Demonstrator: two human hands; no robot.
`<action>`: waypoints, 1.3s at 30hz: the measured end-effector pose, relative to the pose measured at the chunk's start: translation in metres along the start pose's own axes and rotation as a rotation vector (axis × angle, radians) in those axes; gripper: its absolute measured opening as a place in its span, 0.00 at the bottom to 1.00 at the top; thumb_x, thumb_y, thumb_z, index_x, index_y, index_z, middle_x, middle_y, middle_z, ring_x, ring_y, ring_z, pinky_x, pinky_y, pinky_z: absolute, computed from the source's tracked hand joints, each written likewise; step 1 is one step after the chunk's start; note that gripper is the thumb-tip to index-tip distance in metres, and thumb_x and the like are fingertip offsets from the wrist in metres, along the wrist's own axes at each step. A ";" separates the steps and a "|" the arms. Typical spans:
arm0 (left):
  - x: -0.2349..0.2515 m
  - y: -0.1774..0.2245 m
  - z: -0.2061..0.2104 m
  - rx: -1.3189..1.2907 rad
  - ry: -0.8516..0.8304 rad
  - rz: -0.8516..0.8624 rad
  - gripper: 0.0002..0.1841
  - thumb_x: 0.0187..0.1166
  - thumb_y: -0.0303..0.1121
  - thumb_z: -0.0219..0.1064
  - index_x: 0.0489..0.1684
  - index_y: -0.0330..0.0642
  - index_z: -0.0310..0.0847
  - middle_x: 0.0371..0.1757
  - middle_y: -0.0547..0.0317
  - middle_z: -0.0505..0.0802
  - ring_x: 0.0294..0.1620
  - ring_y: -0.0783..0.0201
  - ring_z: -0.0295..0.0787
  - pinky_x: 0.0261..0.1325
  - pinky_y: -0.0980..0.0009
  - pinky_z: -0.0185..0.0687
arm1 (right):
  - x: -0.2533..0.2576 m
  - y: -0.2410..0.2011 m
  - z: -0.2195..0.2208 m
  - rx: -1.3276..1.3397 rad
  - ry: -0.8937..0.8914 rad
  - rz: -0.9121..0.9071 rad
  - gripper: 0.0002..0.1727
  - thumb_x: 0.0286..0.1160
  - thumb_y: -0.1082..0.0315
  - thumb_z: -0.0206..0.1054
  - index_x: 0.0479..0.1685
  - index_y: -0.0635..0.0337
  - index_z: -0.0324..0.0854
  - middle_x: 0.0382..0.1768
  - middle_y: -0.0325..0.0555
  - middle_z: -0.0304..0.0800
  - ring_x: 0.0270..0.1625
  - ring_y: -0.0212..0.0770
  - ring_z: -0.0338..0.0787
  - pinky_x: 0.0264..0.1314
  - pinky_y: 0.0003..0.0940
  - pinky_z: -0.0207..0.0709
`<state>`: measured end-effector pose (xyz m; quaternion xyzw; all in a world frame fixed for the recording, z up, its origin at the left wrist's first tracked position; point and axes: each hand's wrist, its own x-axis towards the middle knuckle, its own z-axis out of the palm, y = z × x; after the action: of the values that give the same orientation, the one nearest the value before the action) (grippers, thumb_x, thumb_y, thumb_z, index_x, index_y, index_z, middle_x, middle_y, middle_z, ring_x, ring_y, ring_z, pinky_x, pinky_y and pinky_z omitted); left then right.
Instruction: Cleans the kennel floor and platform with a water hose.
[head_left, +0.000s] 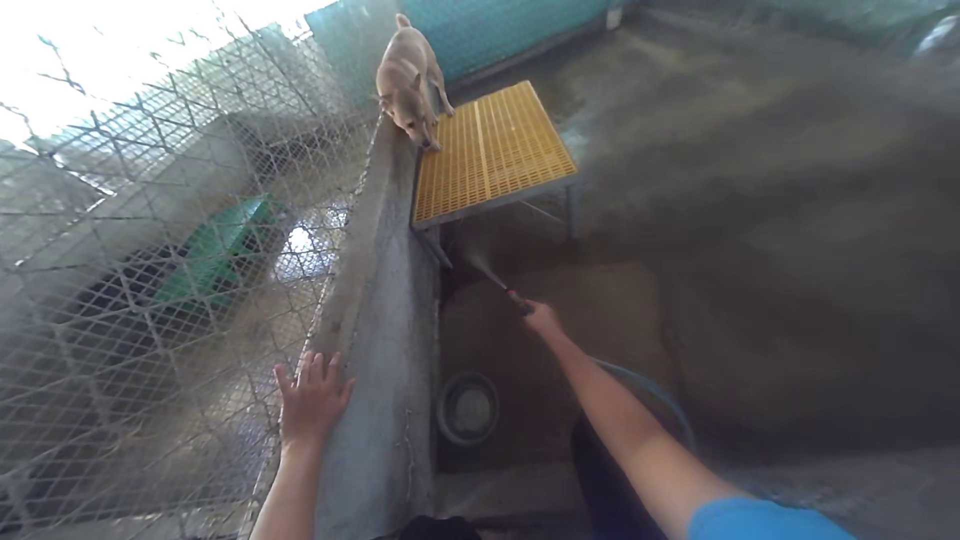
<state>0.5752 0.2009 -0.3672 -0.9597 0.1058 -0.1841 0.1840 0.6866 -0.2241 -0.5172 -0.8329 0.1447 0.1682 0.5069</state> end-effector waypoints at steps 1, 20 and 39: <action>0.000 0.000 0.000 -0.002 0.000 0.001 0.31 0.78 0.52 0.62 0.71 0.36 0.84 0.72 0.29 0.85 0.80 0.29 0.74 0.82 0.21 0.41 | 0.000 0.000 0.000 0.010 0.014 -0.005 0.28 0.82 0.74 0.58 0.83 0.50 0.75 0.73 0.57 0.84 0.75 0.56 0.84 0.76 0.56 0.74; 0.000 0.000 0.000 0.011 -0.001 0.006 0.31 0.78 0.52 0.62 0.71 0.36 0.84 0.72 0.29 0.85 0.81 0.29 0.74 0.82 0.21 0.40 | -0.001 -0.001 -0.002 0.137 0.156 -0.049 0.31 0.83 0.74 0.62 0.88 0.56 0.67 0.78 0.60 0.80 0.80 0.56 0.80 0.83 0.51 0.69; -0.001 -0.001 0.001 0.022 0.022 0.016 0.32 0.79 0.54 0.60 0.70 0.35 0.84 0.71 0.30 0.86 0.79 0.29 0.76 0.81 0.21 0.42 | -0.004 -0.001 0.001 0.502 0.194 0.052 0.30 0.84 0.73 0.63 0.87 0.53 0.68 0.56 0.56 0.86 0.38 0.41 0.85 0.41 0.35 0.80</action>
<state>0.5747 0.2025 -0.3683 -0.9546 0.1135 -0.1946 0.1950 0.6834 -0.2224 -0.5158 -0.6892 0.2512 0.0596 0.6770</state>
